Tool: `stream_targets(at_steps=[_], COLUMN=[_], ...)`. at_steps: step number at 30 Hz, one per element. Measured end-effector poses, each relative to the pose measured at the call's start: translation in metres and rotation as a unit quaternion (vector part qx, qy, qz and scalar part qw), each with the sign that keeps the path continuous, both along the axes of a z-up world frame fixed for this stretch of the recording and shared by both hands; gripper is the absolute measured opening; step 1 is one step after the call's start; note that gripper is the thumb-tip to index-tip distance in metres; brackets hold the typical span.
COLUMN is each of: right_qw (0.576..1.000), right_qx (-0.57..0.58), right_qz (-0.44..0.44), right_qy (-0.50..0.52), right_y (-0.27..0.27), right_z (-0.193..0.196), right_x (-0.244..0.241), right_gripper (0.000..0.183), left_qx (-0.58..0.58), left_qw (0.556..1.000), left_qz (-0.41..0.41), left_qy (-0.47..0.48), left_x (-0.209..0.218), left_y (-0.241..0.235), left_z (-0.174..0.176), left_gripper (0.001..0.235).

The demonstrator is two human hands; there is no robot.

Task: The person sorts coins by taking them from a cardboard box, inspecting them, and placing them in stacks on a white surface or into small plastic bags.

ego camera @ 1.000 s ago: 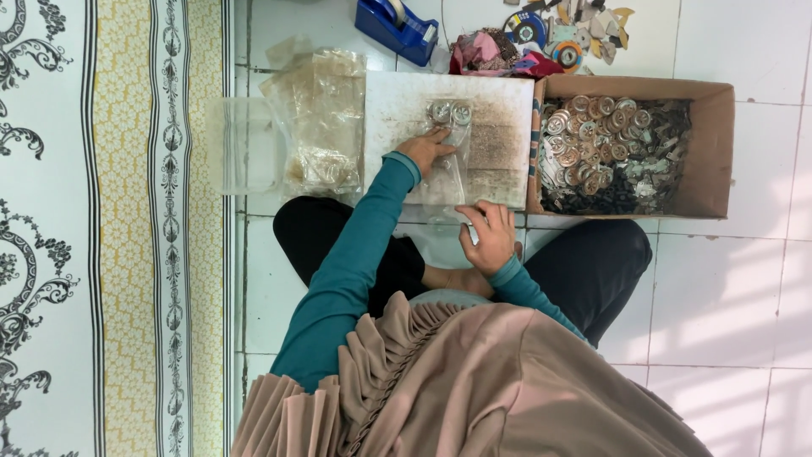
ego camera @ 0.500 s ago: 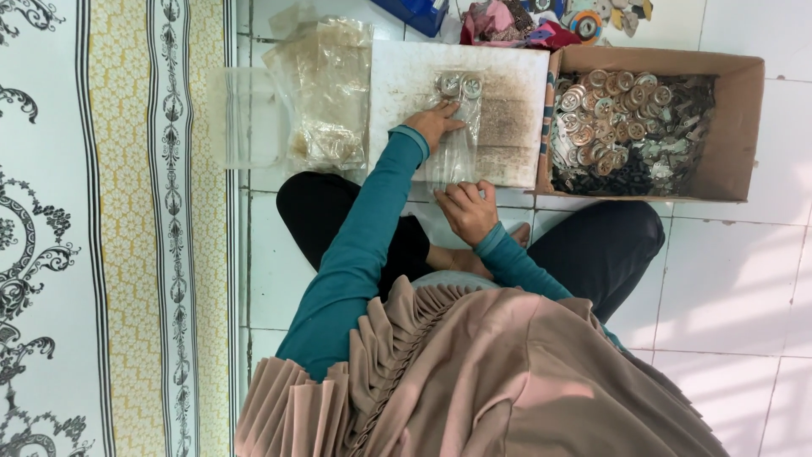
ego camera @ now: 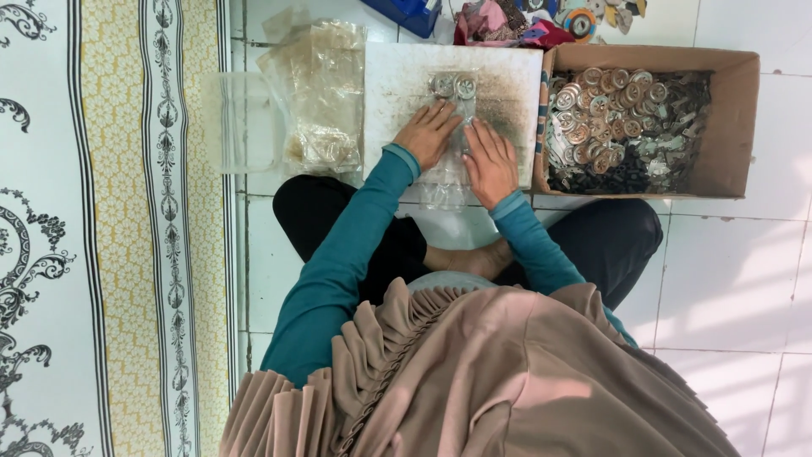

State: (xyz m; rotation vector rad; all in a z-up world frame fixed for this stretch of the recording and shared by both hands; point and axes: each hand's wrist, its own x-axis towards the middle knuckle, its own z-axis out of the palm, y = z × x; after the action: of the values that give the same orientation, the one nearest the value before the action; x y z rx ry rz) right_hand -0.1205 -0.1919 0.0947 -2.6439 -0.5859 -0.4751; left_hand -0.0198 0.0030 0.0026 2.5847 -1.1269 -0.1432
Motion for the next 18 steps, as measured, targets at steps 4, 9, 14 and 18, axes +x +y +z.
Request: stream_targets(at_steps=[4, 9, 14, 18], right_qw=[0.995, 0.988, 0.986, 0.994], right_qx=[-0.068, -0.103, -0.097, -0.058], right_qz=[0.025, 0.010, -0.009, -0.040], right_qy=[0.064, 0.115, 0.138, 0.081], right_y=[0.006, 0.004, 0.003, 0.018], right_z=[-0.026, -0.025, -0.030, -0.035], right_x=[0.004, -0.001, 0.001, 0.019], right_gripper=[0.059, 0.060, 0.062, 0.054], left_qx=[0.050, 0.083, 0.019, -0.032], left_qw=[0.999, 0.995, 0.991, 0.976], left_qz=[-0.011, -0.034, -0.010, 0.026], left_qy=[0.011, -0.052, -0.135, -0.214], left_x=[-0.029, -0.044, -0.049, -0.040], left_y=[0.026, 0.061, 0.071, 0.036], left_z=[0.015, 0.045, 0.022, 0.020], left_gripper=[0.067, 0.071, 0.067, 0.060])
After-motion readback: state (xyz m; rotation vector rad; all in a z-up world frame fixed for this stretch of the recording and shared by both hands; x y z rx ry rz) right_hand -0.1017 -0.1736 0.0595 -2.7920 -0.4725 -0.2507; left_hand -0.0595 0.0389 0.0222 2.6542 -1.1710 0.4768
